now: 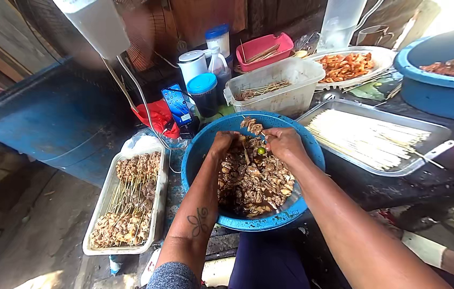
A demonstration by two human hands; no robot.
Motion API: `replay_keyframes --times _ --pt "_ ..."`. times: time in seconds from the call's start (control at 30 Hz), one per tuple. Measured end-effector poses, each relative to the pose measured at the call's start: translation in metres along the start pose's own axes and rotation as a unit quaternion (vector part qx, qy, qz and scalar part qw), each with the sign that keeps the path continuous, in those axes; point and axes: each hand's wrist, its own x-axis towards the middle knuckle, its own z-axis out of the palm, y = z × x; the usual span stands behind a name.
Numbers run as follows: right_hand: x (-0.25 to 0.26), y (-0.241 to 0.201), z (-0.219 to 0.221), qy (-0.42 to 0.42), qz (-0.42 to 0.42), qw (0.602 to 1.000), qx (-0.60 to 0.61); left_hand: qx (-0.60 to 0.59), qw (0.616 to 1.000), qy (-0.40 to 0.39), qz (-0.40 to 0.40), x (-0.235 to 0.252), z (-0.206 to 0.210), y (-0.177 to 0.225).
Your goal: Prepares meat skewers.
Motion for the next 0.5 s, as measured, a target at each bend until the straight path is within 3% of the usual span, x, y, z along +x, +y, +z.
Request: replay_keyframes --times 0.07,0.13,0.27,0.37,0.43,0.5 --pt "0.0 0.0 0.0 0.002 -0.003 1.0 0.001 0.122 0.99 0.041 0.054 0.0 -0.003 0.001" --pt "0.0 0.0 -0.001 0.003 -0.004 1.0 -0.002 0.298 0.948 0.062 0.089 -0.004 -0.001 0.008" --pt "0.001 -0.002 -0.001 0.001 -0.009 1.0 -0.017 0.454 0.884 -0.028 0.108 -0.007 0.024 0.001" --pt "0.001 0.0 0.0 0.0 -0.011 1.0 -0.021 0.58 0.81 -0.079 0.048 -0.009 0.044 -0.002" --pt "0.0 0.0 -0.002 0.003 -0.015 0.999 -0.031 0.55 0.828 -0.086 0.059 0.003 0.041 -0.006" --pt "-0.001 0.0 -0.003 0.007 -0.016 0.999 -0.032 0.409 0.905 -0.075 0.088 0.013 0.026 -0.008"
